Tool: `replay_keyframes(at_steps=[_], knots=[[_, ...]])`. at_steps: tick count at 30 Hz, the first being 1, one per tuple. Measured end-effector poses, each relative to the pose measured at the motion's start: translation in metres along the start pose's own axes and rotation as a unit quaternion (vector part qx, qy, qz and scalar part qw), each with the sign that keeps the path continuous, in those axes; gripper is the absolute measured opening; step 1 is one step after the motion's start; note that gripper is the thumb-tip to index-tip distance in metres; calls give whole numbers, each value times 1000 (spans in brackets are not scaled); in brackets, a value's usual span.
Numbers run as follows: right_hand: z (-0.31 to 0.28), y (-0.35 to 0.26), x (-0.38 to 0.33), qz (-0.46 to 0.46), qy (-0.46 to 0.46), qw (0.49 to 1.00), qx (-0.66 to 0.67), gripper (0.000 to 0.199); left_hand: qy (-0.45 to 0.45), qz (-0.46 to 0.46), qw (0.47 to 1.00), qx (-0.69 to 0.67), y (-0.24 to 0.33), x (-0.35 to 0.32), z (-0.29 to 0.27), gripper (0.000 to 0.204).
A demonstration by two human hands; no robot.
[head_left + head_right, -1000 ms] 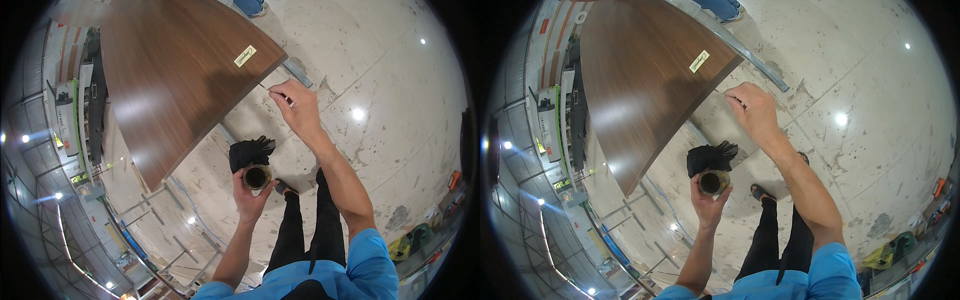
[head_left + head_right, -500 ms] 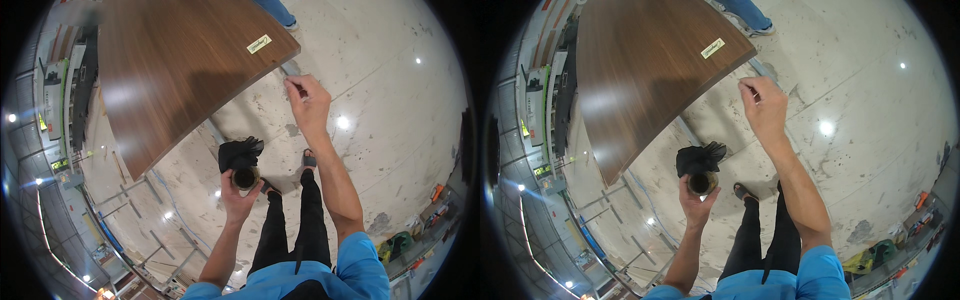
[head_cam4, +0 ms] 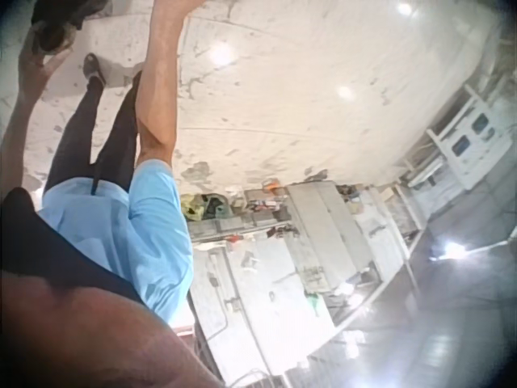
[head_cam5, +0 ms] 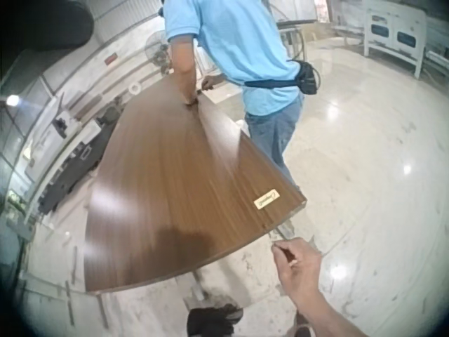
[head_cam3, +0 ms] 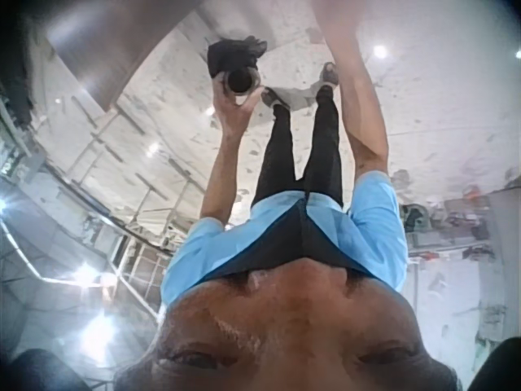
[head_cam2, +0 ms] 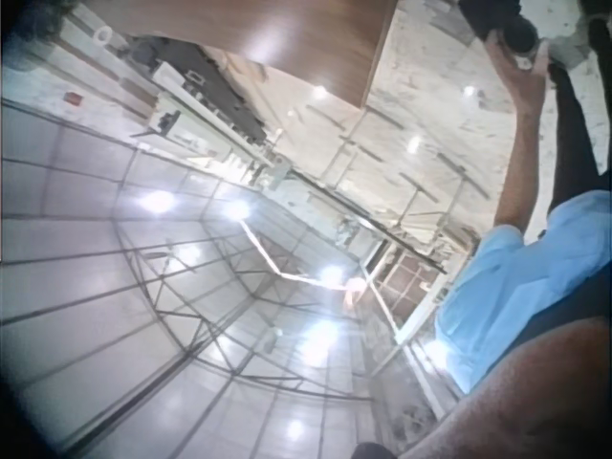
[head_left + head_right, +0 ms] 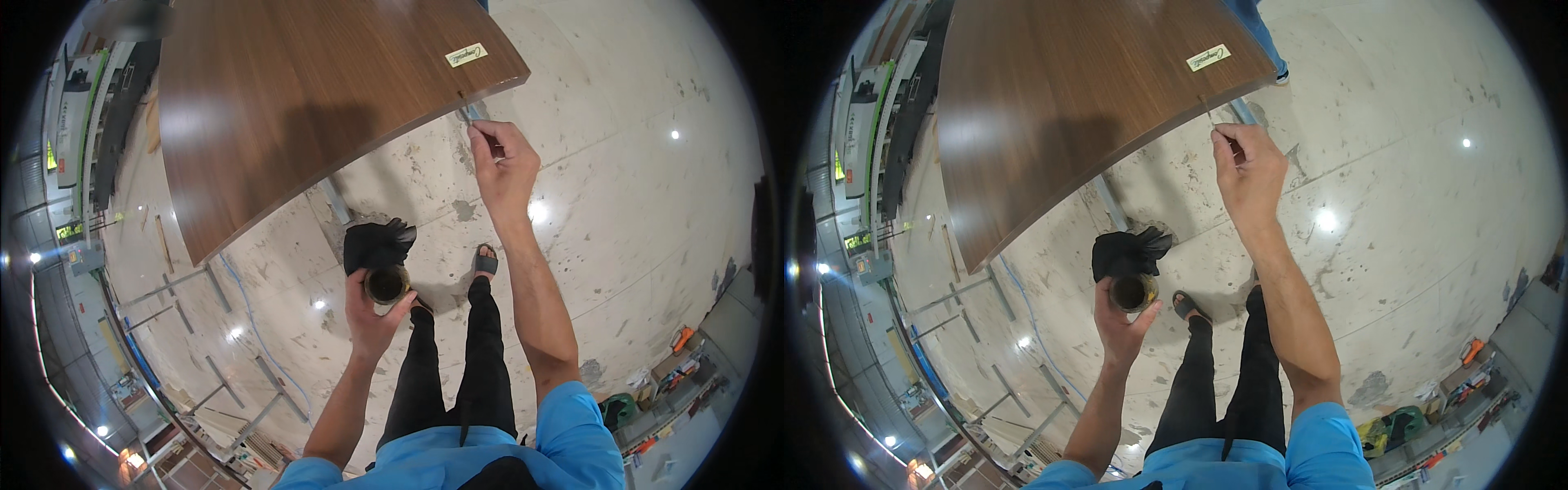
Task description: The person applies a dark liquid finish to the edges of a wooden table using a small brush and a cloth. They repeatedly dip the brush into a small container, apply the finish to the table edge, and wipe the surface with a black cloth.
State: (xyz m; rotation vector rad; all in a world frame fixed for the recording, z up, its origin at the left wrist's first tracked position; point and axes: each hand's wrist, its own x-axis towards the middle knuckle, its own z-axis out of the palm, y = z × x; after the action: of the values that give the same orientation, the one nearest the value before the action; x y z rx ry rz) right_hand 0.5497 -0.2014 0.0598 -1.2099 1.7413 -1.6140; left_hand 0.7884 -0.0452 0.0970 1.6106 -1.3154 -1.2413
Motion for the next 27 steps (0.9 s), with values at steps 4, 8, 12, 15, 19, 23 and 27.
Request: replay_keyframes(at_steps=[4, 8, 12, 15, 19, 23, 27], knots=[[21, -7, -16, -71, -77, 994, -31, 9, 15, 4, 1000, -25, -7, -3, -7, 72], [25, -13, -23, -50, -77, 996, -5, 9, 27, 2, 999, -19, -13, -6, -14, 74], [20, -10, -16, -34, 4, 999, -23, 8, 48, 8, 998, -26, -19, -10, -23, 77], [29, -11, -21, -37, -37, 998, -19, 10, 54, 10, 998, -35, -23, -11, -29, 78], [45, -20, -43, -58, -111, 992, -17, 11, 52, -8, 997, -50, -27, -16, -36, 79], [42, -22, -41, -41, -51, 998, -22, 11, 68, 7, 997, -43, -29, -19, -43, 79], [53, -20, -45, -42, -68, 997, -12, 11, 78, 17, 996, -48, -32, -18, -48, 77]])
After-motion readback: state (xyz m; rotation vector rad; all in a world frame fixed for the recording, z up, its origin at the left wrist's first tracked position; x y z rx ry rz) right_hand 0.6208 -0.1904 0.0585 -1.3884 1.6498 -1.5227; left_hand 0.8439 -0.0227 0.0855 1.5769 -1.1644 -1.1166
